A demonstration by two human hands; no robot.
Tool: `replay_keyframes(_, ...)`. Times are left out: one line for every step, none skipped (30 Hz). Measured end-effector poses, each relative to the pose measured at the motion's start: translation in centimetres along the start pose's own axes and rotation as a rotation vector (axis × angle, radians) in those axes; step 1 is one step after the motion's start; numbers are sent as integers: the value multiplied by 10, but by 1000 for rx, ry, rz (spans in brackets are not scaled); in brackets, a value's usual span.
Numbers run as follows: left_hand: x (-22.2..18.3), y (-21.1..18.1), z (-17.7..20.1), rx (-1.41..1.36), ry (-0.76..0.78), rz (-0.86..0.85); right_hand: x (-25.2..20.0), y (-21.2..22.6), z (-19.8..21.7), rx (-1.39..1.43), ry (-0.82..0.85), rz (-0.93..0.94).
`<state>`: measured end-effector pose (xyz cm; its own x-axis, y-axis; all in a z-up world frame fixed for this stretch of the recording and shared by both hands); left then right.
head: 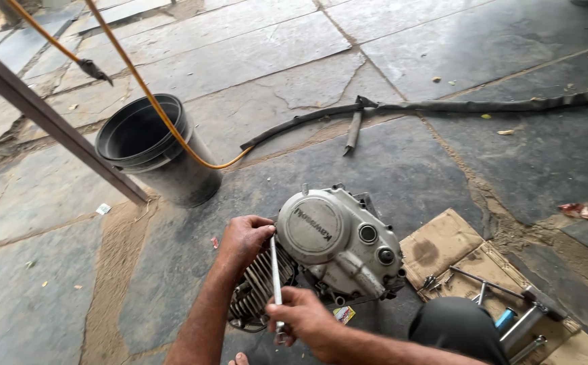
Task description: Tightening or loosening bolts on a motorcycle engine casing using a wrench.
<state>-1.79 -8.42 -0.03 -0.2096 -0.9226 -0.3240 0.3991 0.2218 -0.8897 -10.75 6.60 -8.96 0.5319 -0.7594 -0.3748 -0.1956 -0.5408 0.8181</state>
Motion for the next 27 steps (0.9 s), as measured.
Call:
replay_keyframes(1, -2, -2, -2, 5, -3, 9, -4, -6, -1, -6, 1)
replay_keyframes(1, -2, 0, 113, -35, 18, 18, -8, -10, 28, -29, 10)
replay_keyframes(1, -4, 4, 229, -77, 39, 28, -12, -15, 56, -50, 20)
replay_keyframes(4, -4, 3, 227, -75, 36, 30, -5, -25, 55, -53, 21)
replay_keyframes(5, -5, 6, 311, -98, 32, 32, -1, -35, 87, -66, 6)
replay_keyframes(6, -6, 8, 395, -122, 27, 35, 3, -45, 119, -79, -8)
replay_keyframes(9, -5, 8, 395, -120, 30, 45, 2, -46, 122, -79, -11)
replay_keyframes(12, -6, 8, 412, -118, 19, 56, 1, -52, 141, -38, -9)
replay_keyframes(14, -5, 9, 427, -119, 11, 67, 0, -59, 160, 6, -10)
replay_keyframes(11, -9, 8, 425, -120, 18, 79, -6, -59, 162, 8, -17)
replay_keyframes(7, -13, 6, 427, -105, 31, 92, -8, -59, 165, 8, 3)
replay_keyframes(4, -17, 5, 429, -90, 45, 105, -10, -59, 169, 7, 23)
replay_keyframes(2, -20, 3, 431, -92, 49, 96, 8, -64, 171, 11, 21)
replay_keyframes(0, -24, 0, 458, -85, 52, 88, 23, -69, 272, 17, 12)
replay_keyframes(-3, -27, -4, 483, -75, 57, 79, 38, -74, 374, 21, 1)
replay_keyframes(-3, -26, -3, 483, -77, 63, 83, 36, -70, 376, 24, -5)
replay_keyframes(-3, -27, -4, 529, -81, 55, 86, 37, -64, 372, 23, 24)
replay_keyframes(-4, -29, -5, 576, -85, 47, 88, 38, -59, 368, 22, 53)
replay_keyframes(-2, -31, -6, 571, -86, 44, 90, 39, -56, 364, 20, 53)
replay_keyframes(0, -32, -7, 582, -80, 53, 91, 39, -52, 317, -8, 40)
replay_keyframes(1, -32, -7, 595, -75, 65, 92, 38, -49, 272, -33, 25)
replay_keyframes(3, -32, -6, 592, -77, 64, 91, 39, -47, 268, -33, 24)
replay_keyframes(6, -30, -5, 586, -65, 72, 91, 46, -50, 306, 3, 87)
replay_keyframes(9, -29, -4, 580, -52, 81, 91, 52, -51, 343, 40, 149)
replay_keyframes(12, -27, -2, 580, -53, 81, 89, 54, -52, 343, 40, 149)
replay_keyframes(15, -24, -2, 570, -34, 89, 87, 59, -56, 338, 86, 173)
replay_keyframes(19, -22, -1, 560, -15, 98, 84, 65, -61, 333, 133, 197)
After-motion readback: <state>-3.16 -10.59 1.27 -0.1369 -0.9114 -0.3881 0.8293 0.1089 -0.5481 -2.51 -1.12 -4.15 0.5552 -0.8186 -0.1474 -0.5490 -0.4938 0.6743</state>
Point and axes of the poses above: each hand's wrist, its own x-axis towards the middle knuckle, its own z-axis out of the back of the hand, y = z × x, the point moved 10 cm from there along x, towards the middle knuckle, and after that the axes turned 8 degrees about y, right-handed, at the moved point
